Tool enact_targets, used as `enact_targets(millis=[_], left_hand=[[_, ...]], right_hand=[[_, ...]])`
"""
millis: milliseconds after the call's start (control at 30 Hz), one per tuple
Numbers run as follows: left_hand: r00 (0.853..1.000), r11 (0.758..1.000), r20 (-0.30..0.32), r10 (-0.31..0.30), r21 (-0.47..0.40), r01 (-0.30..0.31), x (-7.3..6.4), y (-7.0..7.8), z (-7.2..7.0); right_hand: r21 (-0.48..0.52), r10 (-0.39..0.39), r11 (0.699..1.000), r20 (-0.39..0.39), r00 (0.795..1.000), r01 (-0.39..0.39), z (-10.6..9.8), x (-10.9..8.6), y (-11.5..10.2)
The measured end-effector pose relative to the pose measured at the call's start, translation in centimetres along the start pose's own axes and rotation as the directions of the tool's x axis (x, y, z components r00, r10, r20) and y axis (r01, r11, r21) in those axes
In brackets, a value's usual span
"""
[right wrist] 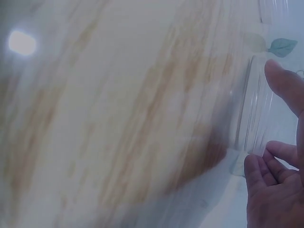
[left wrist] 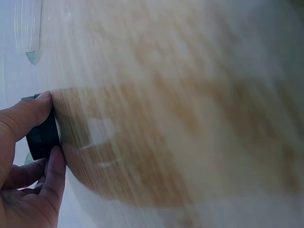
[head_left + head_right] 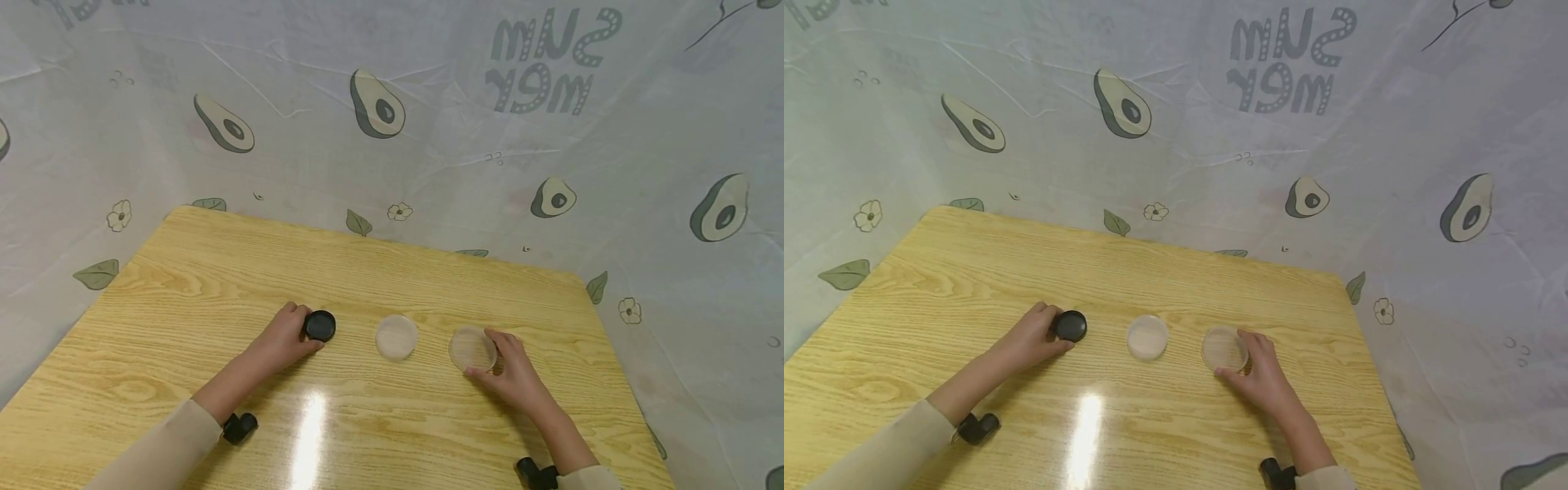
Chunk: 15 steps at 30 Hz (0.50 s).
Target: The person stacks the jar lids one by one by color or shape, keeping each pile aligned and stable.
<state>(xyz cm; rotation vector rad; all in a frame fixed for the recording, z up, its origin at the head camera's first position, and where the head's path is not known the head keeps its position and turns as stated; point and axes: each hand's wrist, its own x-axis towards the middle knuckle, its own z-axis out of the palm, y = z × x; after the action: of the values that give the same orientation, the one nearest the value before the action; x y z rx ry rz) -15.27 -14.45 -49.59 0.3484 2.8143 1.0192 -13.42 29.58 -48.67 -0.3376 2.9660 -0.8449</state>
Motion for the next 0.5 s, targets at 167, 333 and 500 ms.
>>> enact_targets(millis=[167,333,500], left_hand=[[1.000,1.000,0.000,0.000,0.000,0.000,-0.03,0.03,-0.04],[1.000,1.000,-0.004,0.000,0.005,0.000,-0.03,-0.01,-0.04],[1.000,1.000,0.000,0.000,-0.001,0.000,0.05,0.01,-0.02]], right_hand=[[0.007,0.011,1.000,0.007,1.000,-0.011,0.05,0.02,0.07],[0.015,0.011,1.000,0.009,1.000,-0.011,0.08,0.00,0.16],[0.015,0.010,1.000,0.014,1.000,-0.010,0.12,-0.07,0.24]])
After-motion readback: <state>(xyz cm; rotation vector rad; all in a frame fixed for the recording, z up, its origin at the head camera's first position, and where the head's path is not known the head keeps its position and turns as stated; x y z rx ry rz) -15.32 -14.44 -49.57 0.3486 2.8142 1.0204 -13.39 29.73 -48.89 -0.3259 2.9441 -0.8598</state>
